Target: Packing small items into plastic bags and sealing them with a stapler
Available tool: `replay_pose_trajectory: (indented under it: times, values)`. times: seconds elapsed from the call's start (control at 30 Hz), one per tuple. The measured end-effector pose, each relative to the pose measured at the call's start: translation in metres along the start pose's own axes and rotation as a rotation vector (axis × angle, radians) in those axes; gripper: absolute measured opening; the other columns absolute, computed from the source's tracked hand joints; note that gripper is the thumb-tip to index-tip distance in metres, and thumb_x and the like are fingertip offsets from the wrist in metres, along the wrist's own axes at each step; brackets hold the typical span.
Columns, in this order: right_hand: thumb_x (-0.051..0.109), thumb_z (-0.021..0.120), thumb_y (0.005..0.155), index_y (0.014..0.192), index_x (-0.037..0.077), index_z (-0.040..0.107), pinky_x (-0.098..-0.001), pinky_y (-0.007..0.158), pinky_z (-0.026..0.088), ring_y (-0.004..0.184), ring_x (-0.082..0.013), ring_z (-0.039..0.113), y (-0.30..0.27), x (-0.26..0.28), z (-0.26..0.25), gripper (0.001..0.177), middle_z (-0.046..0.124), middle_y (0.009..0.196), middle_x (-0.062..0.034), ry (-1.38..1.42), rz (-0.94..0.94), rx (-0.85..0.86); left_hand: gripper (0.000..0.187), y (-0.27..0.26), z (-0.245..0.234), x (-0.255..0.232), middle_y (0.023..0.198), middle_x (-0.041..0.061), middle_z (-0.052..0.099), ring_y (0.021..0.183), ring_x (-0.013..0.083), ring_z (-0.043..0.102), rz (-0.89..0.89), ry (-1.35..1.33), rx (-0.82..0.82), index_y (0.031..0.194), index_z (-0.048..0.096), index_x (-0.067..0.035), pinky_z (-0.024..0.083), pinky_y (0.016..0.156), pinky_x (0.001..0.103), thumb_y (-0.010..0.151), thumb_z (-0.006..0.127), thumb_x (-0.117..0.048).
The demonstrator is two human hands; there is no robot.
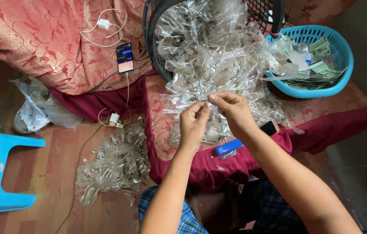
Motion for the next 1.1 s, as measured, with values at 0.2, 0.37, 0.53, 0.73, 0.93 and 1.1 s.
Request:
replay_pose_trajectory:
  times: [0.2, 0.37, 0.53, 0.73, 0.93, 1.1]
  values:
    - [0.014, 0.086, 0.087, 0.096, 0.005, 0.081, -0.0154, 0.059, 0.043, 0.061, 0.0003, 0.046, -0.013, 0.021, 0.009, 0.014, 0.065, 0.072, -0.0002, -0.035, -0.043, -0.062, 0.014, -0.005, 0.005, -0.014, 0.072, -0.009, 0.067, 0.075, -0.0026, 0.051, -0.009, 0.047, 0.011, 0.096, 0.080, -0.014, 0.048, 0.071, 0.018, 0.098, 0.072, -0.025]
    - [0.018, 0.083, 0.090, 0.099, 0.004, 0.080, -0.0163, 0.056, 0.041, 0.060, -0.0024, 0.045, 0.030, -0.038, -0.020, 0.017, 0.067, 0.077, -0.0027, -0.054, 0.021, -0.070, 0.018, 0.001, -0.007, -0.013, 0.068, -0.005, 0.067, 0.078, 0.0015, 0.051, 0.087, 0.194, 0.003, 0.087, 0.079, -0.012, 0.050, 0.075, 0.024, 0.098, 0.070, -0.022]
    - [0.026, 0.085, 0.086, 0.099, 0.011, 0.075, -0.0183, 0.047, 0.034, 0.053, -0.0062, 0.047, 0.101, -0.069, -0.087, 0.022, 0.058, 0.070, 0.0005, -0.223, 0.032, -0.328, 0.020, 0.006, -0.018, -0.028, 0.064, -0.003, 0.065, 0.075, 0.0035, 0.051, 0.157, 0.243, -0.024, 0.085, 0.078, -0.010, 0.050, 0.071, 0.025, 0.099, 0.069, -0.021]
    - [0.018, 0.100, 0.077, 0.150, 0.012, 0.045, -0.0405, 0.085, 0.060, 0.101, -0.0335, 0.067, 0.187, -0.062, -0.113, 0.092, 0.054, 0.127, -0.0274, -0.544, -0.162, -0.326, 0.020, 0.007, -0.018, -0.034, 0.060, -0.008, 0.056, 0.072, 0.0026, 0.048, 0.113, 0.183, -0.009, 0.081, 0.075, -0.011, 0.048, 0.066, 0.021, 0.098, 0.069, -0.019]
    - [0.020, 0.094, 0.081, 0.098, 0.012, 0.077, -0.0329, 0.076, 0.053, 0.087, -0.0214, 0.065, 0.168, 0.006, -0.056, 0.026, 0.060, 0.091, -0.0089, -0.736, -0.377, -0.003, 0.022, 0.010, -0.022, -0.038, 0.064, -0.008, 0.061, 0.075, 0.0021, 0.049, 0.099, 0.176, -0.010, 0.081, 0.075, -0.012, 0.049, 0.069, 0.021, 0.099, 0.070, -0.022]
    - [0.005, 0.085, 0.088, 0.099, 0.006, 0.069, -0.0227, 0.074, 0.058, 0.075, -0.0103, 0.069, 0.088, 0.061, 0.004, 0.020, 0.069, 0.084, -0.0049, -0.165, -0.291, 0.219, 0.019, 0.011, -0.027, -0.016, 0.066, -0.002, 0.065, 0.075, 0.0044, 0.053, 0.093, 0.218, -0.072, 0.085, 0.076, -0.009, 0.052, 0.071, 0.026, 0.098, 0.070, -0.021]
Point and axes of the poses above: each hand's wrist, its own y-axis towards the middle knuckle, its own z-axis out of the palm, x = y × z, the point moved 9 cm from there along y, towards the middle knuckle
